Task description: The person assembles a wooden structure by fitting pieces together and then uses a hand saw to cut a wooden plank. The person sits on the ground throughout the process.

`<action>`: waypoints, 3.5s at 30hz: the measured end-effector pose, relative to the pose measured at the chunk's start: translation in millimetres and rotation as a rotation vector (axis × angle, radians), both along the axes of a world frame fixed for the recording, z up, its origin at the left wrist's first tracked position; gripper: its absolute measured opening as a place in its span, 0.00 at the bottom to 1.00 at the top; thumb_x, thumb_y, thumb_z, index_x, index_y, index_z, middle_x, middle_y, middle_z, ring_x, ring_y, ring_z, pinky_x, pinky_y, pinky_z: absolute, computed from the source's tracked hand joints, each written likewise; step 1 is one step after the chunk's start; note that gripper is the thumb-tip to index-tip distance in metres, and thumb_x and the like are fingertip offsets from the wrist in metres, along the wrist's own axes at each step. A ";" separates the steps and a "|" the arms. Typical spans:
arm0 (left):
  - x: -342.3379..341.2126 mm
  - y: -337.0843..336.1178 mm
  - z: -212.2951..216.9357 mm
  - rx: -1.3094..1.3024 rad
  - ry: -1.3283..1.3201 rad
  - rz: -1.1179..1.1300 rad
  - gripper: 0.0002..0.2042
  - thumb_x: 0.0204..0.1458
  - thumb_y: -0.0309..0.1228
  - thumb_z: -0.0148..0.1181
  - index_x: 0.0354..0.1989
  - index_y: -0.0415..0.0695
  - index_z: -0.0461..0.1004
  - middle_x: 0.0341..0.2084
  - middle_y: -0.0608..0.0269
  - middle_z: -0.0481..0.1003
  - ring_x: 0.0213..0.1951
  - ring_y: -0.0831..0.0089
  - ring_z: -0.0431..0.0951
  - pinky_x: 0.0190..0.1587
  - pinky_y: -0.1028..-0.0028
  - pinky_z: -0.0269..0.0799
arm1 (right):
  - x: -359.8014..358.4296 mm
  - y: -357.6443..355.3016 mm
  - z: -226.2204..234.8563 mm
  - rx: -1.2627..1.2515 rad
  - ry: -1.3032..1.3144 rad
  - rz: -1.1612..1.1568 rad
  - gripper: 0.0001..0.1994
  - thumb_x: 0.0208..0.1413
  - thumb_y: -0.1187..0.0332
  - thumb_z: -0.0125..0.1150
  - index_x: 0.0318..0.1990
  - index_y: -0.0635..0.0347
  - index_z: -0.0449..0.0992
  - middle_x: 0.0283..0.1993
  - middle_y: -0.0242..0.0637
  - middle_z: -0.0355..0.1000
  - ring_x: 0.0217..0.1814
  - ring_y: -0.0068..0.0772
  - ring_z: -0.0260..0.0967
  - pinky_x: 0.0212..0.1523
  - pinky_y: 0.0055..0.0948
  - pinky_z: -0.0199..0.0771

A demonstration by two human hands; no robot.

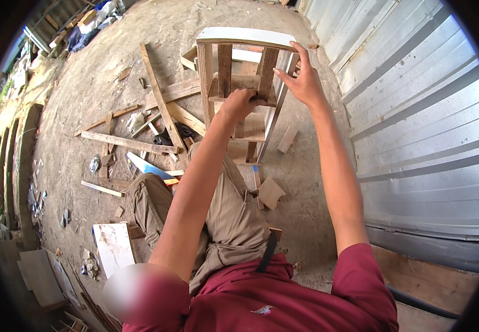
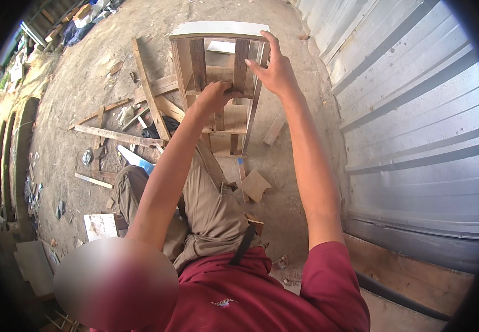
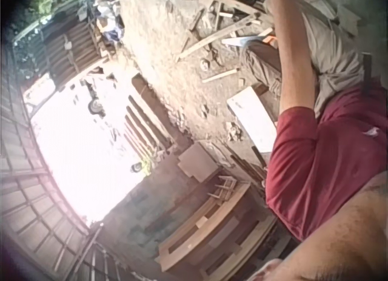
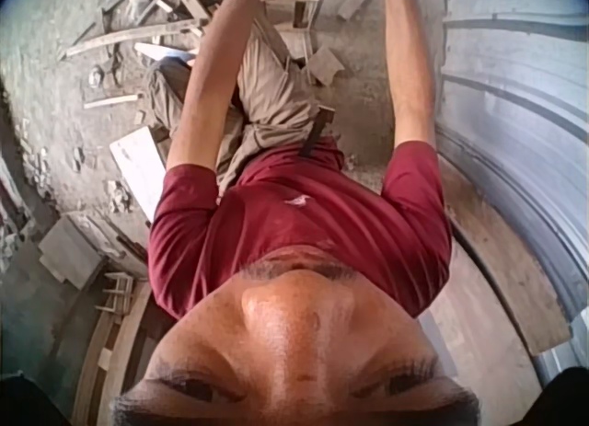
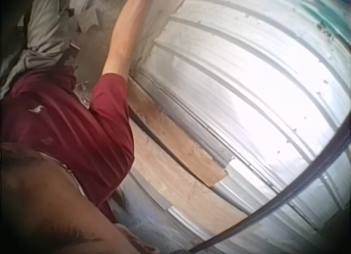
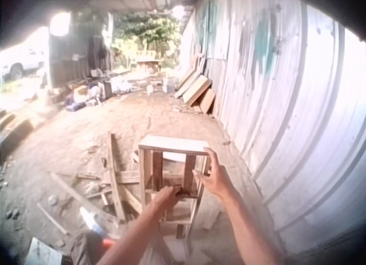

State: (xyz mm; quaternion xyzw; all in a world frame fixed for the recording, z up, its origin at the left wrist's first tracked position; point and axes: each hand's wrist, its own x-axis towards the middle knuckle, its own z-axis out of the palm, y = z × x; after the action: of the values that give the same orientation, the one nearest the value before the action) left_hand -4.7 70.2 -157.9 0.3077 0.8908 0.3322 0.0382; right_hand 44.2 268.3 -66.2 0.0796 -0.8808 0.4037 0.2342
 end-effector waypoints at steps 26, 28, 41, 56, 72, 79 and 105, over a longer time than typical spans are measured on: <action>-1.6 -16.6 -1.9 0.100 0.087 -0.086 0.15 0.48 0.37 0.70 0.39 0.40 0.80 0.30 0.46 0.79 0.36 0.47 0.79 0.39 0.58 0.73 | 13.4 -15.6 5.5 -0.106 0.060 0.003 0.32 0.56 0.66 0.69 0.66 0.50 0.59 0.40 0.45 0.79 0.40 0.33 0.79 0.38 0.33 0.76; -1.4 -16.7 2.2 0.073 0.087 -0.061 0.16 0.47 0.38 0.71 0.38 0.40 0.80 0.29 0.46 0.79 0.36 0.47 0.79 0.39 0.58 0.73 | 12.2 -16.0 6.3 -0.091 0.067 -0.013 0.32 0.55 0.66 0.68 0.65 0.52 0.59 0.40 0.47 0.79 0.38 0.33 0.79 0.37 0.32 0.76; 7.2 -16.5 37.8 0.535 -0.362 -0.006 0.33 0.57 0.51 0.62 0.60 0.32 0.69 0.52 0.47 0.76 0.55 0.61 0.75 0.57 0.65 0.69 | 17.8 -23.8 2.9 0.004 0.108 -0.091 0.31 0.56 0.67 0.67 0.65 0.48 0.57 0.36 0.47 0.77 0.33 0.42 0.78 0.34 0.38 0.74; 3.7 47.1 56.8 1.223 -0.231 0.078 0.21 0.65 0.46 0.54 0.37 0.34 0.74 0.25 0.65 0.74 0.27 0.80 0.71 0.29 0.76 0.69 | 36.4 -43.5 9.7 -0.176 0.095 -0.011 0.32 0.54 0.73 0.65 0.65 0.51 0.58 0.46 0.51 0.76 0.44 0.50 0.79 0.42 0.40 0.77; 55.5 -30.2 44.7 0.720 0.582 0.568 0.14 0.56 0.28 0.61 0.49 0.37 0.70 0.45 0.49 0.71 0.50 0.57 0.71 0.54 0.62 0.65 | 32.6 -40.1 6.4 -0.109 0.050 -0.049 0.31 0.57 0.68 0.65 0.65 0.48 0.56 0.46 0.48 0.76 0.42 0.45 0.79 0.39 0.38 0.77; 29.9 -25.3 50.7 0.609 0.506 0.635 0.34 0.51 0.28 0.64 0.65 0.34 0.55 0.59 0.40 0.63 0.64 0.48 0.62 0.64 0.58 0.59 | 34.9 -41.7 8.7 -0.120 0.053 -0.031 0.31 0.57 0.70 0.64 0.65 0.47 0.56 0.45 0.47 0.76 0.41 0.43 0.78 0.42 0.37 0.75; -7.0 -28.4 72.6 0.679 0.168 0.765 0.10 0.44 0.26 0.63 0.30 0.33 0.70 0.25 0.39 0.78 0.32 0.41 0.79 0.38 0.54 0.74 | 40.8 -51.7 5.6 -0.146 0.084 -0.002 0.32 0.56 0.74 0.63 0.66 0.48 0.55 0.51 0.47 0.74 0.47 0.41 0.77 0.44 0.35 0.74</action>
State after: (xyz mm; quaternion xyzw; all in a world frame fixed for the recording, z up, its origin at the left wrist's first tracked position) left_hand -11.7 41.8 -85.3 -0.0190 0.7816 0.5668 -0.2597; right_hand 85.0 216.6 -60.5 0.0781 -0.8387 0.4627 0.2764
